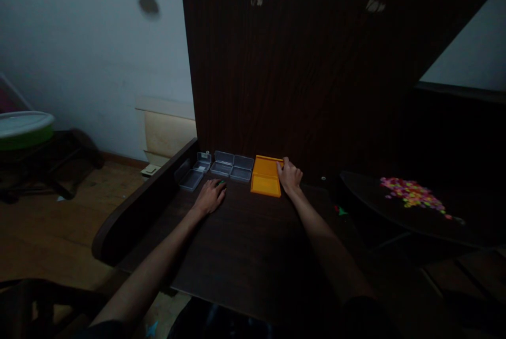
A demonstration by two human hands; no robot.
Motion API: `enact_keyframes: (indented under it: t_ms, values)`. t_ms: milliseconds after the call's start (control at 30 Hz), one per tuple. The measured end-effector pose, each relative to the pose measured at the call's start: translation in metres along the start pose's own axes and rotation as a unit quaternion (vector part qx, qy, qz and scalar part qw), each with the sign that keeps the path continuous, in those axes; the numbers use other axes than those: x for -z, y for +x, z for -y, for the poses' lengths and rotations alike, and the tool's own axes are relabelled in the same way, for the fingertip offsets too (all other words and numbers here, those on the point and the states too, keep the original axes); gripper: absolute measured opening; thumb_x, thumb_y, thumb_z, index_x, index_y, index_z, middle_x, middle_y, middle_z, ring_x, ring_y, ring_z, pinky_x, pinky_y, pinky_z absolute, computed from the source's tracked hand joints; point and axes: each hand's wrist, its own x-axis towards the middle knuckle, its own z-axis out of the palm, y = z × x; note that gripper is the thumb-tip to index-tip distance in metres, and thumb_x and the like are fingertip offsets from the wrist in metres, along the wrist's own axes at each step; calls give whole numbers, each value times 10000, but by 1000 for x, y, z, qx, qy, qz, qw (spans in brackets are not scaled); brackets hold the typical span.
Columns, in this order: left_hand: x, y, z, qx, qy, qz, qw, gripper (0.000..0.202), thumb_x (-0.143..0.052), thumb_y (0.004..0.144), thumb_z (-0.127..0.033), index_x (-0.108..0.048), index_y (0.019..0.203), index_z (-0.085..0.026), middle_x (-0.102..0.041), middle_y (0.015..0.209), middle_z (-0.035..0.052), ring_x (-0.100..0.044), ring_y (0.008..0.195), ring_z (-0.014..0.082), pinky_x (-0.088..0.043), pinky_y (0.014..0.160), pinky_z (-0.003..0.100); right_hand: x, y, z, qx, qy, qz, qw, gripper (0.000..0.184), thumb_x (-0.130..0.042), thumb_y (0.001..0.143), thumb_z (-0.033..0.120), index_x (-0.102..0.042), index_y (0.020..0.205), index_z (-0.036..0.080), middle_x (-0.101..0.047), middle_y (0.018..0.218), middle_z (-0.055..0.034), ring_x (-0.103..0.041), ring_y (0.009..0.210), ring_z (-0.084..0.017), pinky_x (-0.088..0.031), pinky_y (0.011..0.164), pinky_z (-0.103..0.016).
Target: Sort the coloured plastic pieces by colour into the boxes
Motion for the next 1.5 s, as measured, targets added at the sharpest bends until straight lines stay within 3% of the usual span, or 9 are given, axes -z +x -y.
enact_keyframes:
  t_ms: [100, 200, 267, 367, 467, 633, 933, 1267, 1500]
  values:
    - [1, -1, -1, 5, -1, -8, 1000, 366, -399, 923, -328, -588, 1175, -143, -595, 1213, 154, -538, 1146, 283, -404, 1036, 451, 2, 0, 1, -1, 15, -14, 1000, 437, -391, 957, 441, -528, 1275, 174, -665, 1039, -141, -641, 815, -234, -409, 655, -290]
    - [2, -1, -2, 2, -5, -14, 1000, 408, -393, 928, -325, -505, 1288, -172, -566, 1282, 135, -515, 1186, 277, -395, 1039, 452, 2, -8, 0, 36, 42, -32, 998, 407, -396, 955, 413, -539, 1246, 167, -647, 1082, -125, -631, 805, -209, -401, 650, -272]
    - [3, -1, -2, -6, -9, -1, 1000, 433, -384, 934, -319, -458, 1348, -216, -521, 1366, 105, -474, 1248, 275, -354, 1073, 476, 0, -20, -3, 101, 67, -26, 992, 371, -412, 947, 392, -577, 1186, 161, -643, 1065, -110, -618, 807, -192, -402, 656, -260]
    - [3, 0, -1, -9, -10, 28, 1000, 408, -373, 936, -321, -518, 1308, -235, -504, 1400, 92, -429, 1298, 301, -302, 1096, 534, -5, -44, -9, 239, 100, 9, 966, 328, -472, 913, 411, -640, 1057, 169, -625, 1035, -104, -585, 907, -198, -429, 697, -254]
    - [3, 2, 1, -14, -14, 26, 999, 383, -369, 933, -327, -588, 1224, -211, -538, 1357, 107, -452, 1270, 303, -310, 1093, 526, -11, -66, -15, 292, 115, 24, 949, 329, -540, 868, 443, -658, 1033, 183, -595, 1090, -123, -525, 1031, -238, -454, 774, -297]
    - [2, 4, 3, -22, -26, 7, 999, 330, -380, 922, -324, -621, 1112, -204, -600, 1233, 104, -517, 1174, 271, -383, 1047, 460, -22, -82, -18, 299, 112, 41, 947, 248, -561, 861, 336, -675, 1026, 190, -579, 1179, -135, -473, 1107, -285, -409, 906, -424]
    - [1, 4, 4, 2, -40, -2, 999, 310, -411, 904, -363, -556, 1079, -151, -621, 1108, 143, -559, 1065, 286, -449, 949, 448, -40, -87, -14, 280, 179, 39, 942, 230, -474, 908, 223, -665, 1026, 171, -638, 1108, -112, -518, 1056, -236, -375, 976, -403]
    - [-2, 3, 8, 14, -60, -29, 998, 491, -499, 851, -356, -424, 1289, -147, -566, 1240, 141, -552, 1128, 267, -451, 990, 416, -46, -86, -16, 286, 191, 30, 939, 221, -463, 914, 201, -660, 1010, 169, -666, 1065, -92, -558, 1002, -223, -364, 992, -395]
    - [-2, 1, 13, 45, -83, -70, 993, 623, -629, 748, -414, -463, 1296, -166, -586, 1225, 125, -560, 1126, 282, -462, 987, 424, -49, -86, -16, 289, 200, 26, 936, 219, -469, 907, 199, -656, 1019, 173, -669, 1051, -91, -566, 1007, -216, -364, 1000, -396]
